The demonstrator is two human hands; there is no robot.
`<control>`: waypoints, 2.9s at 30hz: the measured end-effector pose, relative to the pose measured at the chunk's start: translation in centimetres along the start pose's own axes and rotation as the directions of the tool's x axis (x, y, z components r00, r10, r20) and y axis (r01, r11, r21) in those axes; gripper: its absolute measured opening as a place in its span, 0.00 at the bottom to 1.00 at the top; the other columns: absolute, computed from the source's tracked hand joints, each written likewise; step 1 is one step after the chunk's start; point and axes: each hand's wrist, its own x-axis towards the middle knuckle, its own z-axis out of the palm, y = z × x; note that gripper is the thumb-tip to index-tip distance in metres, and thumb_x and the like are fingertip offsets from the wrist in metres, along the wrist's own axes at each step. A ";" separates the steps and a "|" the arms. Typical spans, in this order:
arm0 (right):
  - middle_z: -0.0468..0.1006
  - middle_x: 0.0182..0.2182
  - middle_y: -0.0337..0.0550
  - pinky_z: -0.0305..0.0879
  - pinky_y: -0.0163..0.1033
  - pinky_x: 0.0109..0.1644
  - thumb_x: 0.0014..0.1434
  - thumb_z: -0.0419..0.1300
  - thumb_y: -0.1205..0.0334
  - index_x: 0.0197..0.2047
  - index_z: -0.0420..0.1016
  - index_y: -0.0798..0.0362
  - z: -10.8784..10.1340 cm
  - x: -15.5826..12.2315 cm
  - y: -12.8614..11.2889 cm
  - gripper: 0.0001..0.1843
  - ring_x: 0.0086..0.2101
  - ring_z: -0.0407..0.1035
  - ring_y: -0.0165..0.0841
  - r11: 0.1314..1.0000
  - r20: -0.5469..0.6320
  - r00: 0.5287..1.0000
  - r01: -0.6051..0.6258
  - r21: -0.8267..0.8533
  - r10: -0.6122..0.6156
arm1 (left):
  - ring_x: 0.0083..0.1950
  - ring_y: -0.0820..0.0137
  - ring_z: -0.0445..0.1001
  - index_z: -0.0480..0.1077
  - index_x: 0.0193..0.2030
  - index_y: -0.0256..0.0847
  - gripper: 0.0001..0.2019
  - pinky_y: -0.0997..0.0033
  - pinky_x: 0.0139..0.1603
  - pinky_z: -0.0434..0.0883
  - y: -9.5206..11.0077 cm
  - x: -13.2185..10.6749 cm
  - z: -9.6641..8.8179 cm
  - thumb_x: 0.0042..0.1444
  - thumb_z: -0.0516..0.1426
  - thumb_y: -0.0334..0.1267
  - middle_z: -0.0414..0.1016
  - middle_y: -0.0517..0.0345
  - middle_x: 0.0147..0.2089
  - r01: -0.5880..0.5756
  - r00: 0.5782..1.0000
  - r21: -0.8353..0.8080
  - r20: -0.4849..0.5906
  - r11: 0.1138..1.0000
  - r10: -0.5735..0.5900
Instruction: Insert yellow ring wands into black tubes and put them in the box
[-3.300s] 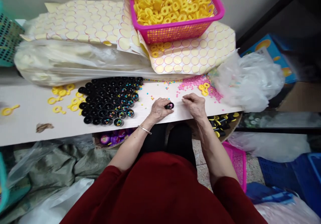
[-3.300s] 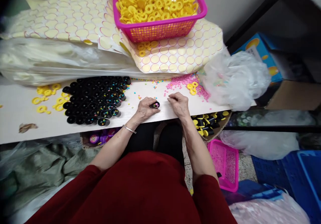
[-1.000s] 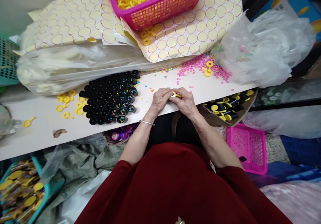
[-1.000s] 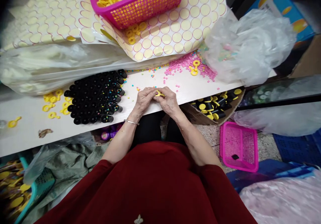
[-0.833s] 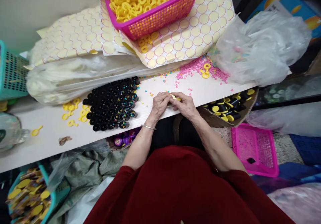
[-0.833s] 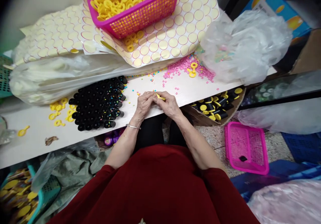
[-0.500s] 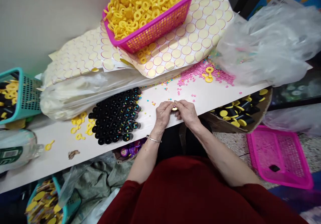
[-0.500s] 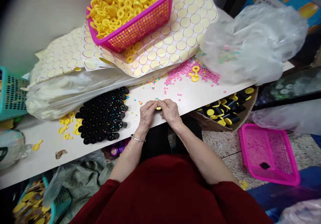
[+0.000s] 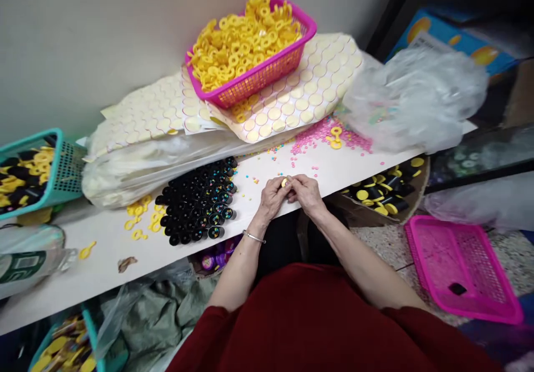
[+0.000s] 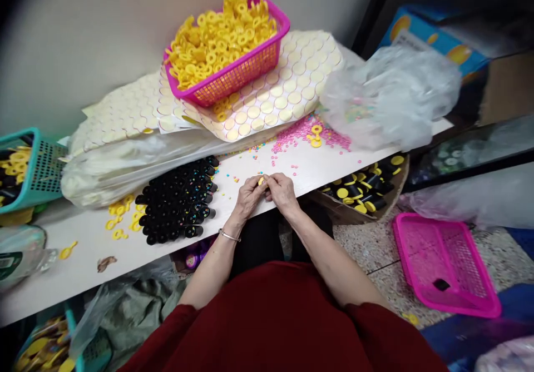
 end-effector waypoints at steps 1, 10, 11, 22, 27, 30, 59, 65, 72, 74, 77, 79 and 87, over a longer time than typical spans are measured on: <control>0.68 0.16 0.33 0.60 0.30 0.15 0.44 0.63 0.41 0.26 0.69 0.55 0.1 0.0 0.0 0.24 0.13 0.61 0.24 1.000 -0.021 1.000 0.003 0.014 -0.002 | 0.45 0.68 0.70 0.74 0.43 0.41 0.13 0.64 0.50 0.67 -0.1 0.0 -0.1 0.53 0.60 0.44 0.76 0.54 0.43 -0.031 0.999 0.008 0.019 0.999 0.031; 0.74 0.23 0.40 0.68 0.33 0.27 0.47 0.60 0.34 0.33 0.73 0.55 -2.8 -3.5 -0.1 0.29 0.25 0.68 0.27 0.940 0.111 0.993 -0.084 0.331 0.050 | 0.41 0.69 0.71 0.76 0.37 0.40 0.16 0.64 0.46 0.69 1.7 -2.4 -0.2 0.44 0.65 0.48 0.75 0.55 0.36 -0.127 0.991 -0.078 -0.045 0.989 0.123; 0.76 0.27 0.41 0.70 0.35 0.32 0.48 0.60 0.35 0.35 0.74 0.55 -3.3 -4.2 0.0 0.28 0.28 0.70 0.29 0.918 0.201 0.978 -0.131 0.375 0.057 | 0.42 0.69 0.71 0.76 0.38 0.41 0.17 0.64 0.46 0.69 2.2 -2.9 -0.2 0.44 0.65 0.49 0.74 0.55 0.36 -0.153 0.988 -0.103 -0.047 0.983 0.149; 0.78 0.37 0.40 0.74 0.41 0.39 0.39 0.71 0.47 0.43 0.74 0.51 -5.4 -7.9 -0.1 0.28 0.35 0.74 0.32 0.820 0.516 0.855 -0.333 0.466 0.054 | 0.39 0.67 0.69 0.73 0.42 0.40 0.14 0.61 0.45 0.67 4.9 -5.2 -0.8 0.57 0.55 0.47 0.75 0.54 0.34 -0.521 0.854 0.170 0.129 0.837 0.505; 0.78 0.34 0.41 0.73 0.38 0.38 0.36 0.73 0.61 0.43 0.75 0.54 -6.2 -8.2 -0.9 0.28 0.32 0.72 0.29 0.888 0.534 0.840 -0.316 0.335 0.098 | 0.43 0.65 0.70 0.72 0.41 0.40 0.12 0.59 0.47 0.66 5.0 -6.0 -0.1 0.60 0.50 0.42 0.76 0.49 0.42 -0.619 0.784 0.318 0.307 0.718 0.540; 0.78 0.32 0.40 0.71 0.33 0.35 0.33 0.73 0.64 0.41 0.77 0.55 -6.4 -8.5 -0.8 0.27 0.31 0.71 0.28 0.909 0.516 0.851 -0.289 0.301 0.100 | 0.43 0.65 0.70 0.71 0.40 0.41 0.11 0.59 0.47 0.66 5.2 -6.6 0.3 0.60 0.50 0.40 0.76 0.50 0.42 -0.647 0.761 0.341 0.341 0.682 0.552; 0.78 0.35 0.39 0.75 0.41 0.36 0.31 0.75 0.62 0.45 0.74 0.48 -12.2 -7.3 -1.7 0.33 0.31 0.75 0.33 0.950 0.059 0.968 0.226 0.214 -0.243 | 0.36 0.72 0.72 0.71 0.36 0.38 0.03 0.71 0.37 0.71 4.4 -10.0 -0.8 0.55 0.58 0.32 0.75 0.56 0.32 -0.436 0.866 0.343 -0.090 0.832 0.491; 0.77 0.35 0.38 0.74 0.38 0.32 0.31 0.75 0.61 0.43 0.73 0.48 -10.3 -9.9 -2.4 0.33 0.30 0.74 0.32 0.953 0.199 0.962 0.127 0.276 -0.186 | 0.54 0.61 0.68 0.68 0.52 0.39 0.20 0.57 0.50 0.71 6.7 -8.8 2.0 0.55 0.58 0.45 0.70 0.42 0.54 -0.554 0.823 0.315 0.067 0.771 0.563; 0.76 0.32 0.37 0.69 0.32 0.34 0.32 0.74 0.65 0.41 0.74 0.50 -8.9 -11.4 -1.8 0.29 0.30 0.69 0.26 0.962 0.219 0.975 -0.029 0.273 -0.033 | 0.54 0.62 0.67 0.70 0.51 0.39 0.17 0.54 0.53 0.68 7.3 -7.3 4.5 0.60 0.50 0.43 0.71 0.45 0.53 -0.655 0.752 0.172 0.245 0.736 0.612; 0.75 0.30 0.36 0.67 0.31 0.32 0.33 0.73 0.64 0.40 0.75 0.52 -8.7 -11.5 -1.7 0.26 0.28 0.67 0.25 0.957 0.244 0.970 -0.071 0.282 0.001 | 0.52 0.62 0.67 0.72 0.48 0.40 0.17 0.54 0.53 0.68 7.0 -7.2 4.9 0.60 0.50 0.46 0.73 0.47 0.50 -0.642 0.760 0.141 0.242 0.754 0.603; 0.74 0.28 0.36 0.64 0.31 0.29 0.33 0.73 0.61 0.38 0.76 0.53 -8.8 -11.6 -1.5 0.25 0.27 0.65 0.25 0.952 0.244 0.970 -0.091 0.293 0.017 | 0.53 0.61 0.66 0.73 0.46 0.41 0.19 0.53 0.54 0.68 6.4 -7.4 5.1 0.59 0.50 0.52 0.75 0.47 0.49 -0.601 0.787 0.108 0.251 0.792 0.564; 0.74 0.28 0.37 0.63 0.31 0.29 0.32 0.73 0.60 0.38 0.76 0.54 -8.9 -11.7 -1.2 0.26 0.26 0.65 0.26 0.945 0.243 0.969 -0.111 0.307 0.035 | 0.55 0.60 0.66 0.74 0.45 0.40 0.20 0.53 0.55 0.67 5.9 -7.6 5.1 0.59 0.50 0.53 0.75 0.47 0.49 -0.590 0.789 0.086 0.271 0.803 0.551; 0.75 0.29 0.36 0.64 0.31 0.31 0.30 0.74 0.65 0.38 0.76 0.54 -8.9 -11.6 0.3 0.27 0.27 0.67 0.25 0.953 0.190 0.976 -0.150 0.263 0.101 | 0.56 0.60 0.65 0.74 0.41 0.37 0.20 0.52 0.56 0.68 4.4 -8.2 6.0 0.57 0.53 0.53 0.75 0.44 0.46 -0.618 0.778 0.060 0.190 0.784 0.599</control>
